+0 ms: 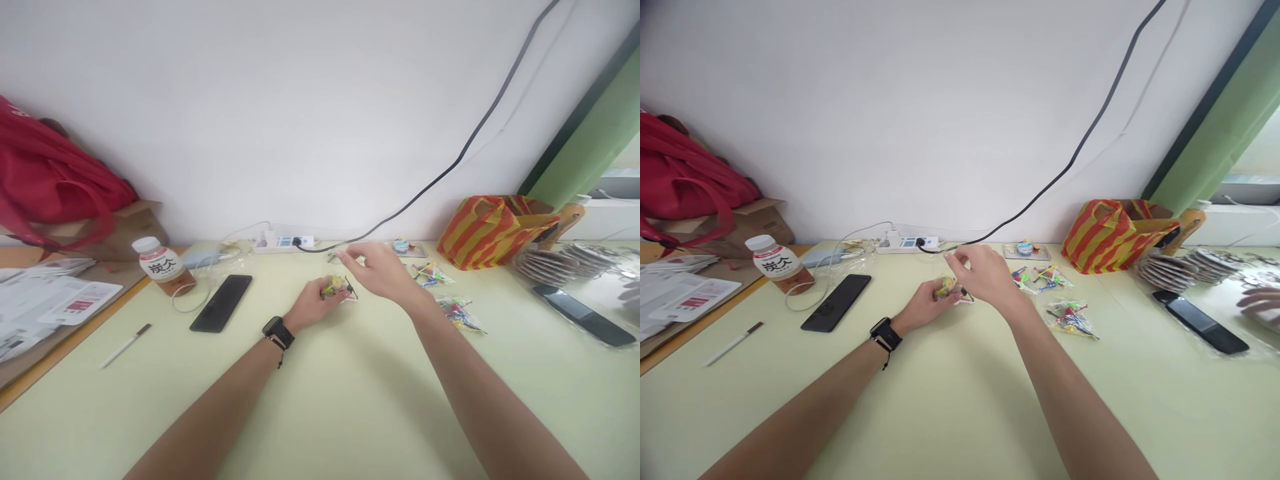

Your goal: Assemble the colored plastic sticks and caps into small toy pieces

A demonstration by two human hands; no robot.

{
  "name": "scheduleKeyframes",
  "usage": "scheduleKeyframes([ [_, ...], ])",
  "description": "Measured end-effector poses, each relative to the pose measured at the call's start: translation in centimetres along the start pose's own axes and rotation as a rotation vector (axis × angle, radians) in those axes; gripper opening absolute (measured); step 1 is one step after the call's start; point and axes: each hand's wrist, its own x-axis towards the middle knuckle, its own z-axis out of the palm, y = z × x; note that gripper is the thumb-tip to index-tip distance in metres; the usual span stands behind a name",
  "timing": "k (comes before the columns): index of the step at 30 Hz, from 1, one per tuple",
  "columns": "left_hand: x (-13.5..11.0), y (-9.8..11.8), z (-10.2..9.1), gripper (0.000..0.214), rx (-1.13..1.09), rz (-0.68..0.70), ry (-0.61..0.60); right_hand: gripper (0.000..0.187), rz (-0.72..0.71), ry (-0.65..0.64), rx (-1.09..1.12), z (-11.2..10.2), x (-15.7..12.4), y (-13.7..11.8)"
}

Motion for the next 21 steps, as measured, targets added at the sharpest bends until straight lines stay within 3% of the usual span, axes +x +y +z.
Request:
scheduleKeyframes([
  [7,0.1,-0.4,0.1,0.036,-0.003,-0.006,-0.017,0.063,0.077,-0.239,-0.009,0.4,-0.4,-0.4],
  [13,0.1,-0.2,0.1,0.037,0.011,0.014,-0.043,0.069,0.090,-0.365,-0.012,1.0,-0.5,-0.2],
  [19,0.0,-0.1,0.1,0.038,0.042,-0.010,-0.021,0.066,0.028,-0.213,0.019,0.3,-0.4,-0.3],
  [21,0.0,-0.2,0.1,0.038,0.036,-0.013,-0.028,0.065,-0.003,-0.230,0.049,0.3,-0.3,-0.3],
])
